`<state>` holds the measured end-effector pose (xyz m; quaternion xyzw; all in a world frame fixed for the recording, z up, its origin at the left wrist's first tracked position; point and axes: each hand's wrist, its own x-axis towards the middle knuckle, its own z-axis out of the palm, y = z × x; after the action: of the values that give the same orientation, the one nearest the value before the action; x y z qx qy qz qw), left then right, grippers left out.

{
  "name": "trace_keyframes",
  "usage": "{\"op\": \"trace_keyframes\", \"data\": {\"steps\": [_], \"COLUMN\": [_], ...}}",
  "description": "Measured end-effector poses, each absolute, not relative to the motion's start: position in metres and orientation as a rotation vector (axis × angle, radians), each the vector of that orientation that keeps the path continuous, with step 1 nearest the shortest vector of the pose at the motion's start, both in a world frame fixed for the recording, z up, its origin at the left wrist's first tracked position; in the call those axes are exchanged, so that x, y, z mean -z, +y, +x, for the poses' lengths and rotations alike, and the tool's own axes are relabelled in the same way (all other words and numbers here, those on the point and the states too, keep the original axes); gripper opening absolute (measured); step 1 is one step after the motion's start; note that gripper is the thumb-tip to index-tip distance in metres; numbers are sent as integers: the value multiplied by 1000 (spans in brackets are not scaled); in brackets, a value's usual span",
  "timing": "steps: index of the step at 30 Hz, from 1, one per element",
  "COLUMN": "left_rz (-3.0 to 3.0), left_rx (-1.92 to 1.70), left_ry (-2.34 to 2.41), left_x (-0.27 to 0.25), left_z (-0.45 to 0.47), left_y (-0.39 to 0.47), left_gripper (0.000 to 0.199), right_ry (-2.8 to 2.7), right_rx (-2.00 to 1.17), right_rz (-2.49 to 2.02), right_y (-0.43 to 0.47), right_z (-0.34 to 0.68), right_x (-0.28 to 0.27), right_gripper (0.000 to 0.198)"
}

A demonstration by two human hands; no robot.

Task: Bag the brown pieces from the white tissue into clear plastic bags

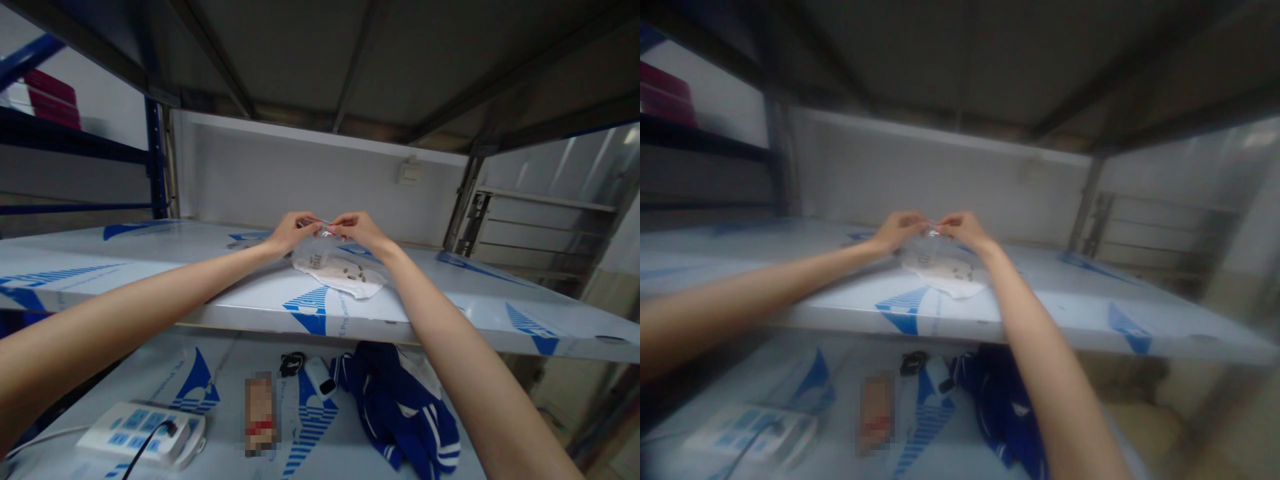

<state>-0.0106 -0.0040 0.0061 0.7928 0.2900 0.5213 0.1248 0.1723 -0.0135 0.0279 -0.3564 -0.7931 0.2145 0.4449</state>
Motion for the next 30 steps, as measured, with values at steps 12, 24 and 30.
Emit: {"op": "trace_keyframes", "data": {"steps": [12,24,30], "left_rz": [2358,2494,2362], "left_rx": [-1492,-1381,-1355], "left_ry": [738,848,696], "left_x": [-6,-8,-1], "left_z": [-10,-11,-13], "left_y": [-8,-10,0], "left_gripper": [19,33,30], "right_ry": [-2070,-2050,-1891], "right_rx": [-533,-476,-423], "right_rz": [-867,-875,-872], "right_y": [-19,-13,-6], "right_z": [171,172,174], "right_x": [-25,-28,-26], "right_gripper": [25,24,26]}}
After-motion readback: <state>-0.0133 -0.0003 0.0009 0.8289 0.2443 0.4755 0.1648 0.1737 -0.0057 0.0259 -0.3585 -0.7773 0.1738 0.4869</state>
